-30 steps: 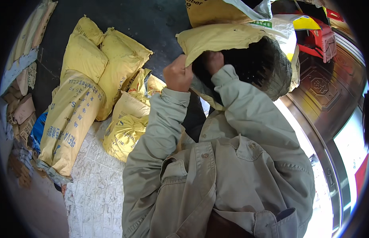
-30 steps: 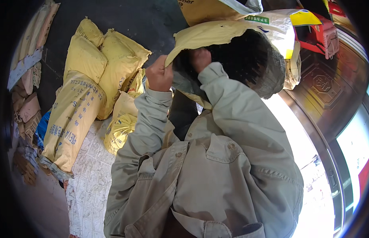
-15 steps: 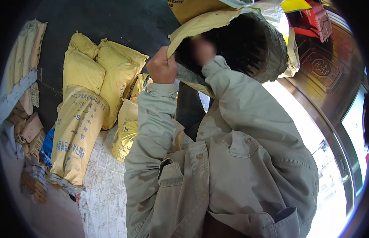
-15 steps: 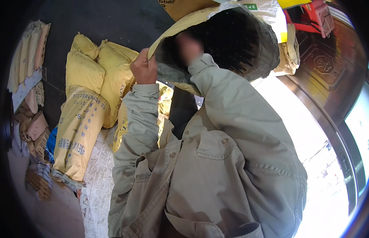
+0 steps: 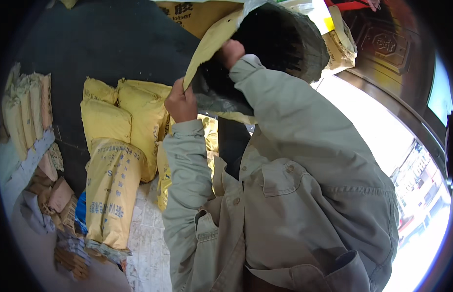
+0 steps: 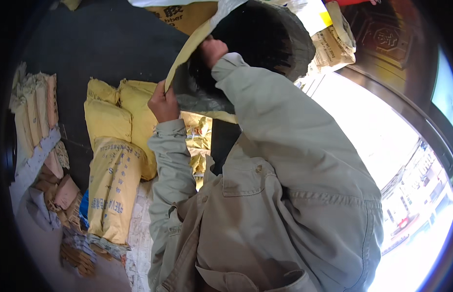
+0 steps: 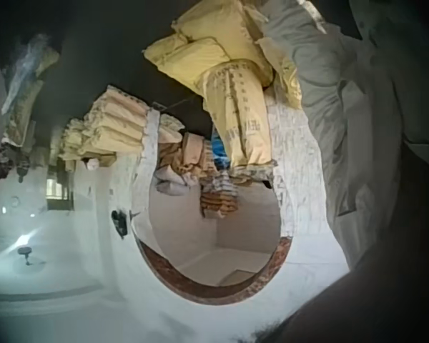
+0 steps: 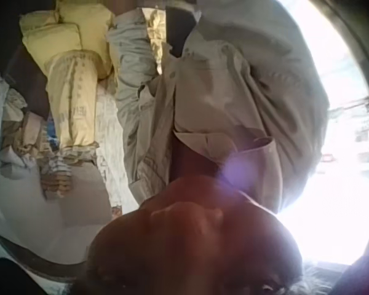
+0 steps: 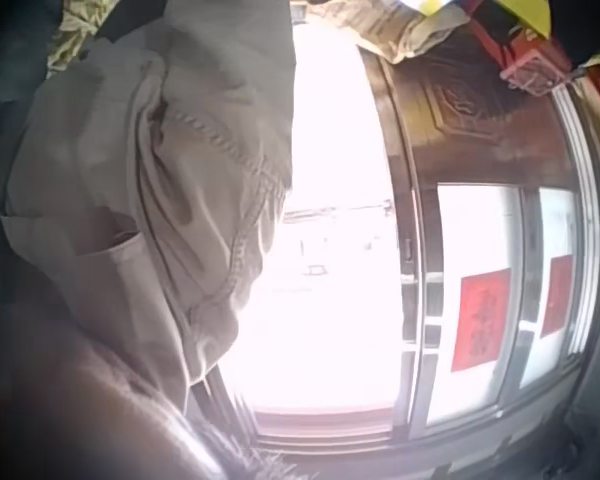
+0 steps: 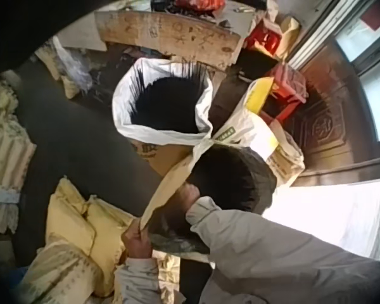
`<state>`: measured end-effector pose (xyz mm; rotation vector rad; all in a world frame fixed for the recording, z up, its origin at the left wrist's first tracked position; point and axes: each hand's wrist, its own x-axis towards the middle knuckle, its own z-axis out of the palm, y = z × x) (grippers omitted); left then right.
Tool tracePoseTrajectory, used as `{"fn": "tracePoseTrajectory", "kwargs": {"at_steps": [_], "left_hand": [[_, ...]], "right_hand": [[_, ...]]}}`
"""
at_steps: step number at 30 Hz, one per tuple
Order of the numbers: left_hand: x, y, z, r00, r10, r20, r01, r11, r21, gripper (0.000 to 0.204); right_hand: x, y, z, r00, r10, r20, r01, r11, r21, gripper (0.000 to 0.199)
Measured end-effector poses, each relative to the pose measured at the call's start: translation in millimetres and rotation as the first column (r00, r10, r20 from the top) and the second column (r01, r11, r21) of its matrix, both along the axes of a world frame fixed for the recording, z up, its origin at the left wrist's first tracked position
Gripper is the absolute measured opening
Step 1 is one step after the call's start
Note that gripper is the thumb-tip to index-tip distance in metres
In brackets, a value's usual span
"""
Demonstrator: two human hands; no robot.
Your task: Filling large yellow sacks with dark material and tying them shut with string.
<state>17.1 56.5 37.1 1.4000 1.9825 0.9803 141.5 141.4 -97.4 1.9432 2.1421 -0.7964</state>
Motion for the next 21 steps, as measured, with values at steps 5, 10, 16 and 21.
{"fn": "tracePoseTrajectory", "kwargs": {"at_steps": [5,10,16,21], "left_hand": [[30,13,5,0.989,-0.129,-0.07,0.128,0.991,-0.026,0.009],[4,7,13,0.989,-0.05,-0.141,0.011,0.965,-0.262,0.019],[45,57,19,0.938,-0.126,-0.323,0.16,0.984,0.081,0.023],[27,89,-27,0.956,-0.114,-0.269,0.108,0.994,-0.036,0.029]], "right_hand": [[12,-33,-36,0.992,-0.092,-0.08,0.1,0.99,0.103,0.014],[65,-24,86,0.989,0.054,-0.139,-0.011,0.955,0.298,0.022],[339,13,96,0.292,-0.46,-0.838,0.881,0.47,0.049,0.018],[215,14,-18,0.43,-0.545,-0.72,0.714,0.693,-0.098,0.047]]}}
